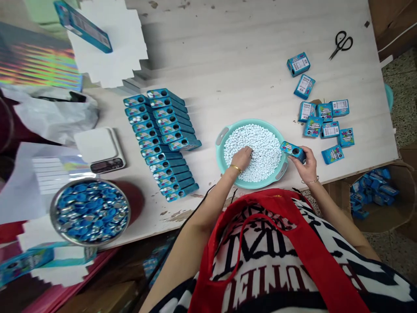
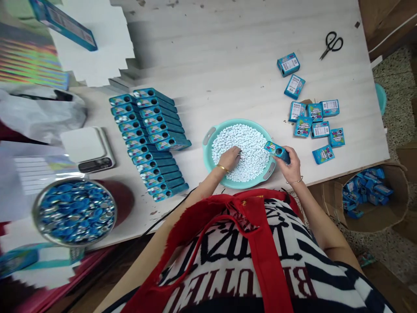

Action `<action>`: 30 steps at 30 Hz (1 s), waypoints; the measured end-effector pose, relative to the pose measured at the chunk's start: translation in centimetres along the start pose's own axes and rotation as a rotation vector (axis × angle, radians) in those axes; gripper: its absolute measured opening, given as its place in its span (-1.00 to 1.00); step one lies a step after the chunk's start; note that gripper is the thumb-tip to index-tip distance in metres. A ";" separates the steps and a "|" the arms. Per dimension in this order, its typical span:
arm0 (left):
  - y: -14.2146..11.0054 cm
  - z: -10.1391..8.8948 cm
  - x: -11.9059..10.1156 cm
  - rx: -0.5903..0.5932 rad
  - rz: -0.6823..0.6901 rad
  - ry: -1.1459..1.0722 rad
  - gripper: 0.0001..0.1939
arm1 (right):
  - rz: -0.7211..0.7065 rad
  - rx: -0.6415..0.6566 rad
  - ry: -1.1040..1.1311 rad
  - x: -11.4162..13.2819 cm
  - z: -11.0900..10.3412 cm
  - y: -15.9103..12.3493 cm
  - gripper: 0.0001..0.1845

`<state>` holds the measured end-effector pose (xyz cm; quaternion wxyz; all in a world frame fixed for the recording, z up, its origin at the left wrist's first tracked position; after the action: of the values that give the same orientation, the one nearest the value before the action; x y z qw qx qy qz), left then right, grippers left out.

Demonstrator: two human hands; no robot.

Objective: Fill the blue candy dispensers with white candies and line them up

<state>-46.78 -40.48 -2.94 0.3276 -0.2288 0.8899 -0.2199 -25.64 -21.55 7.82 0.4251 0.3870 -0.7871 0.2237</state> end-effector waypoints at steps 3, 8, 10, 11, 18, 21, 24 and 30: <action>0.5 0.6 -0.3 -0.005 0.089 -0.099 -0.72 | 0.017 -0.014 0.022 -0.5 0.3 0.0 -0.56; -0.2 -0.1 -1.0 -0.008 0.181 -0.235 -0.74 | -0.012 -0.012 0.014 -0.6 0.5 0.1 -0.56; -1.4 -1.5 -1.2 -0.039 0.231 -0.264 -0.75 | -0.032 -0.010 -0.007 -0.3 0.3 0.1 -0.59; -2.1 -2.5 -1.3 -0.056 0.259 -0.270 -0.76 | -0.051 -0.004 -0.020 -0.1 0.3 0.2 -0.60; -7.8 -10.3 -3.6 -0.052 0.364 -0.120 -0.73 | -0.235 0.169 -0.102 1.1 1.5 0.9 -0.68; -8.8 -12.5 -5.7 -0.011 0.392 0.009 -0.77 | -0.303 0.233 -0.125 1.3 2.8 1.1 -0.65; -9.6 -13.9 -8.2 0.013 0.333 0.206 -0.83 | -0.355 0.254 -0.146 1.3 4.0 1.1 -0.60; -11.8 -16.2 -13.9 0.050 0.127 0.510 -0.74 | -0.418 0.250 -0.163 1.4 5.1 0.9 -0.60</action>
<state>-45.29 -38.30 21.26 0.1112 -0.1017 0.9507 -0.2712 -29.33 -25.09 6.23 0.3461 0.6075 -0.6880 0.1946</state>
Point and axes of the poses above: each hand's wrist, its own y-axis towards the middle knuckle, its own z-axis out of the palm, x = y × z, the point moved 1 cm from there along y, towards the middle knuckle, and after that the axes turned 12 degrees about x, right-handed, at the moved point
